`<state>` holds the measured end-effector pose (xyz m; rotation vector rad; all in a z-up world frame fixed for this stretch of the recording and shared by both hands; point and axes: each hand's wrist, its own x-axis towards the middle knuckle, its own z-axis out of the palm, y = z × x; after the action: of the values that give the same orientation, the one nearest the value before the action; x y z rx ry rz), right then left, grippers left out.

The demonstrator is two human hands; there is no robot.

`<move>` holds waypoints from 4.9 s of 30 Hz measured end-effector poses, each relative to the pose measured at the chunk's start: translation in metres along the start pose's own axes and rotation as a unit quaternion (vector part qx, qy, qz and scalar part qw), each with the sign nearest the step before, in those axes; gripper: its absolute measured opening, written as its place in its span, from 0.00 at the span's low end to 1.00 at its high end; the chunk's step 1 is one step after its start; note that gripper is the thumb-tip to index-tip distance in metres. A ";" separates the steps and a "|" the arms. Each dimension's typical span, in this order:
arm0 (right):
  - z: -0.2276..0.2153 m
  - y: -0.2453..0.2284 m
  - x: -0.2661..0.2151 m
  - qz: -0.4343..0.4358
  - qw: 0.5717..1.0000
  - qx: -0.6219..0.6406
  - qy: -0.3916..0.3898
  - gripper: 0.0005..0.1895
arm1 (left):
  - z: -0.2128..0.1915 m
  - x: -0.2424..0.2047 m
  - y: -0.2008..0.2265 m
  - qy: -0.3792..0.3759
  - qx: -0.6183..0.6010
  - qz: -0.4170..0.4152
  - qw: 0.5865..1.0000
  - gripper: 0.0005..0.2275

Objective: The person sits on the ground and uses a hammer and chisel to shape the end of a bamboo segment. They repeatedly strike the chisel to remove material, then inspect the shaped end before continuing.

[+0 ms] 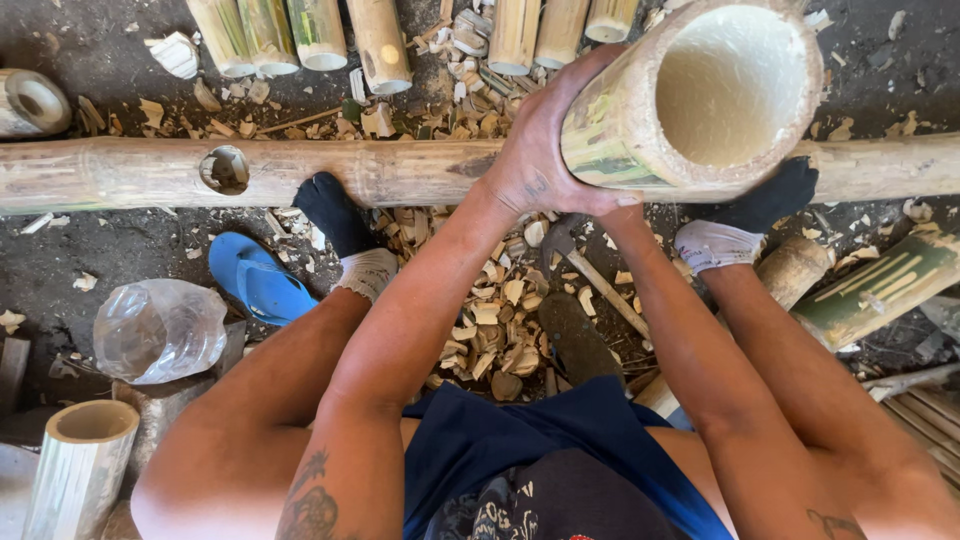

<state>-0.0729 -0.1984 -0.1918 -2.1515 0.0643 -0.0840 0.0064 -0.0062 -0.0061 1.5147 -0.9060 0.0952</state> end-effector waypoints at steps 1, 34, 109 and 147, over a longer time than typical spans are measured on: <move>-0.001 0.000 0.002 0.002 1.000 -0.003 -0.003 0.10 | 0.000 0.002 -0.001 0.004 0.000 0.007 1.000 0.53; -0.001 -0.030 0.168 -0.038 0.983 0.030 -0.175 0.17 | -0.011 0.047 -0.033 0.025 -0.059 -0.081 0.995 0.56; -0.012 -0.058 -0.059 0.229 0.963 0.087 -0.112 0.26 | -0.011 -0.204 -0.061 0.102 0.192 -0.398 0.891 0.23; -0.053 -0.174 -0.019 0.222 0.972 -0.035 -0.063 0.21 | -0.020 -0.097 -0.108 0.346 -0.180 -0.197 0.900 0.06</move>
<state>-0.0941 -0.1459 -0.0183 -2.1571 0.4780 0.3192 0.0119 0.0442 -0.1433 1.1546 -0.0300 0.1498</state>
